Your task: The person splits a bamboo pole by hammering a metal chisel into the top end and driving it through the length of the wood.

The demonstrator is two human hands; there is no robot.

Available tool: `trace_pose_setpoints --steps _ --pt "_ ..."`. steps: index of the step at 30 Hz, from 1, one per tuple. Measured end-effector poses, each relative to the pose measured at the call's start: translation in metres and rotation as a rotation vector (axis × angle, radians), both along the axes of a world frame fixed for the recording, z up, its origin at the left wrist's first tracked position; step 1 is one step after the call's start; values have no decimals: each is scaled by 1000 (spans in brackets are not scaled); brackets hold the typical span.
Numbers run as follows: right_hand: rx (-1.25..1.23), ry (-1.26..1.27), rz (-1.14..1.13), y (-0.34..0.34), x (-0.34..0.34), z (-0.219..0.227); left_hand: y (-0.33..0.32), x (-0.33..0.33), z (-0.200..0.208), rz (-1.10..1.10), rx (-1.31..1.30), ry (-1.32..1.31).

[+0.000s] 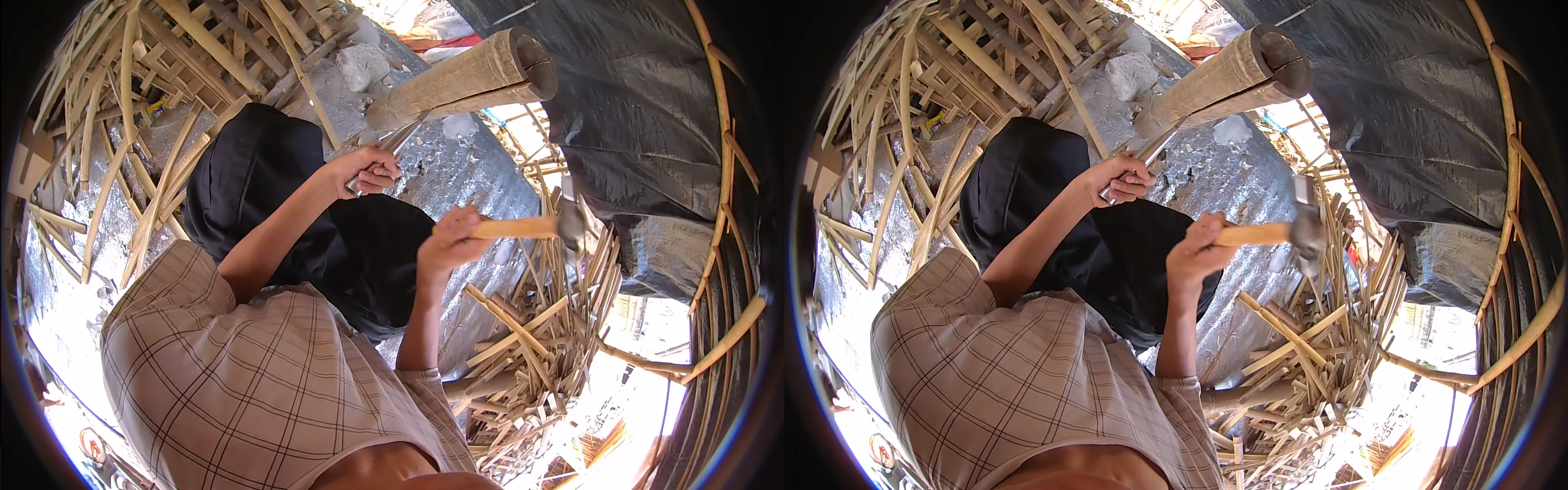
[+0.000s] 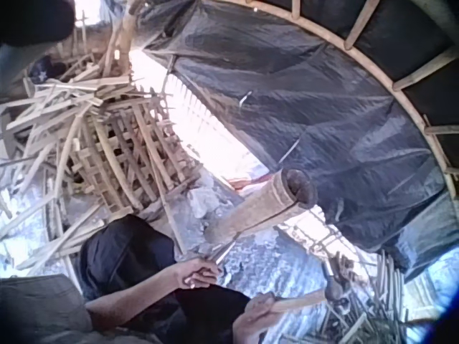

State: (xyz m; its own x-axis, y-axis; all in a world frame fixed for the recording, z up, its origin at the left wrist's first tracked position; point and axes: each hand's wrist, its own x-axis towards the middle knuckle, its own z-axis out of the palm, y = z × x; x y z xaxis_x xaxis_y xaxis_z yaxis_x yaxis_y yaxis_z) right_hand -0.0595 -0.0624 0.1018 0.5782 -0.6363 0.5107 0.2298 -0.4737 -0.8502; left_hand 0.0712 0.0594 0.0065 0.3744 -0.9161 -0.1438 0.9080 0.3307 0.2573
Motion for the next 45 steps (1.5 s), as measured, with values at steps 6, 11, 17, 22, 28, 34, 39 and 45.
trace_pose_setpoints --steps 6,11,17,22,28,34,39,45 --pt "-358 665 90 -21 -7 -24 8 -7 -2 7 76 -34" --pt "-85 276 27 4 -3 38 12 5 4 2 26 41" --pt "-310 622 51 -2 7 -38 -2 4 -1 0 32 -40" --pt "-335 635 67 4 -1 24 6 0 -8 30 71 -80" --pt "-95 21 -39 4 7 13 2 11 -2 12 29 -33" --pt "-493 746 154 -14 15 -23 -1 0 -5 29 134 -94" --pt "-258 601 29 10 1 42 7 -2 -15 42 103 -57" --pt "-263 707 49 2 10 -14 5 12 2 30 60 -37"
